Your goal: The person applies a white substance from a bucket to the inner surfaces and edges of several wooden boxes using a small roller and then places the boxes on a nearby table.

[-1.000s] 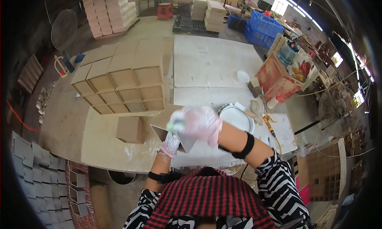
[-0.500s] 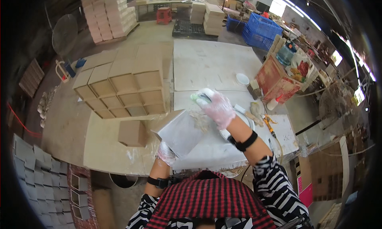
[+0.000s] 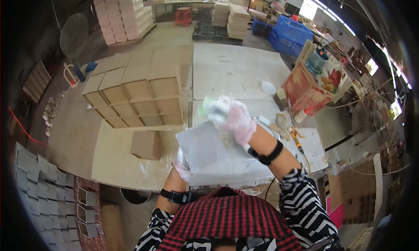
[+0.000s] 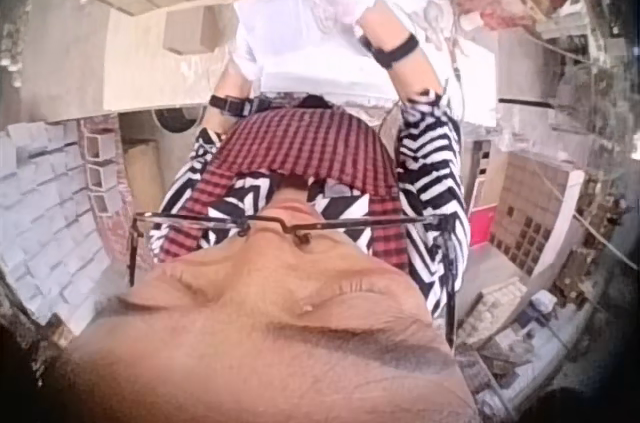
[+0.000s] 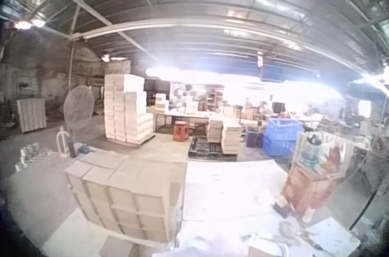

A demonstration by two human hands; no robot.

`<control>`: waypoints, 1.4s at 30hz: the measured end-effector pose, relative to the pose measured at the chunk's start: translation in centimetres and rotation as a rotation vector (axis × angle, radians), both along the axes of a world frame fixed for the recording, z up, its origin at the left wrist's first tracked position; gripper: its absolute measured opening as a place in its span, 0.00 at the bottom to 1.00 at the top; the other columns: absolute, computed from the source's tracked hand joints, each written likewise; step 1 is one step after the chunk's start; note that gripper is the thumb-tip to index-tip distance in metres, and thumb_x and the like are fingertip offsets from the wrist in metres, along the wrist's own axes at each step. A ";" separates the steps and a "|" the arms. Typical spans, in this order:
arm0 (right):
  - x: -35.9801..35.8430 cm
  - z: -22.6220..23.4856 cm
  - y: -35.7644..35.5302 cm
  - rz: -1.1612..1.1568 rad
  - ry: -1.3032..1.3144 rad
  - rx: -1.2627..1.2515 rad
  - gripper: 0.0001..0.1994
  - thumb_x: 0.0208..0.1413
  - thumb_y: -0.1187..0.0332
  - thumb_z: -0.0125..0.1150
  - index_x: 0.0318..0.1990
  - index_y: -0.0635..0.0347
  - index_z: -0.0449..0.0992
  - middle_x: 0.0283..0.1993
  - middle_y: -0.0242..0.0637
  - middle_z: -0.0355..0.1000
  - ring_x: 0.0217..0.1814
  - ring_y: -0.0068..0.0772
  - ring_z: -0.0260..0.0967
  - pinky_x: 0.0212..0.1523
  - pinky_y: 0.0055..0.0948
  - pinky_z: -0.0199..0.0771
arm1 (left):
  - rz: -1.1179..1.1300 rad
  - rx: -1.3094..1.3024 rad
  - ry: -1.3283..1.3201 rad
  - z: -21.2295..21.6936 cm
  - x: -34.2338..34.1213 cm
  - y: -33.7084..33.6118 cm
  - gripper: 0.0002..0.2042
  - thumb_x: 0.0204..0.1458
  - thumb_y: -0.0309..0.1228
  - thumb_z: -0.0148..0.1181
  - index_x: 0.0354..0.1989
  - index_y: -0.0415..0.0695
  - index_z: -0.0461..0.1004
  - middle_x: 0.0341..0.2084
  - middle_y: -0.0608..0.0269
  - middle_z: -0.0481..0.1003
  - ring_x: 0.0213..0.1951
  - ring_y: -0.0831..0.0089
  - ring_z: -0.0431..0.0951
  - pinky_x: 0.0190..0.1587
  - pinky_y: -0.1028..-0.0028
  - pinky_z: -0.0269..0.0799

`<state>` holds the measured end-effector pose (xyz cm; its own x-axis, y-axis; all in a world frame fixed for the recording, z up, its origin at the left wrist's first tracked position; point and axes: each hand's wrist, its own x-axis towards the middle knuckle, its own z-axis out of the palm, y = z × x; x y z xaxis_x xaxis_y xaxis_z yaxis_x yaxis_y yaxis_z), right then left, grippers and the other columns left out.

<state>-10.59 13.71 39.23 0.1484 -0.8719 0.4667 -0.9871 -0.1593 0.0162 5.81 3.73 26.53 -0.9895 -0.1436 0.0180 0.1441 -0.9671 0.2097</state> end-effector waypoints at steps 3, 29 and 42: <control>4.2 -0.7 1.7 0.236 0.207 0.123 0.20 0.44 0.65 0.54 0.48 0.51 0.70 0.48 0.33 0.67 0.48 0.39 0.66 0.44 0.37 0.68 | 0.191 -0.757 -0.033 0.1 -0.4 -0.7 0.19 0.57 0.42 0.45 0.50 0.41 0.67 0.44 0.56 0.72 0.46 0.63 0.73 0.49 0.63 0.70; -1.2 2.5 -3.1 -0.342 -0.711 0.058 0.16 0.50 0.56 0.57 0.41 0.57 0.74 0.38 0.40 0.72 0.41 0.31 0.70 0.43 0.29 0.70 | 0.134 -0.177 -0.275 0.8 -2.0 0.3 0.17 0.58 0.40 0.42 0.47 0.42 0.68 0.40 0.59 0.74 0.41 0.67 0.75 0.43 0.69 0.73; 4.8 -2.4 2.3 0.215 0.381 0.108 0.26 0.33 0.64 0.52 0.48 0.41 0.70 0.29 0.27 0.63 0.29 0.26 0.63 0.25 0.27 0.63 | 0.076 -0.056 -0.064 1.5 -2.7 -0.6 0.20 0.57 0.42 0.37 0.47 0.42 0.68 0.41 0.55 0.73 0.43 0.65 0.74 0.46 0.65 0.71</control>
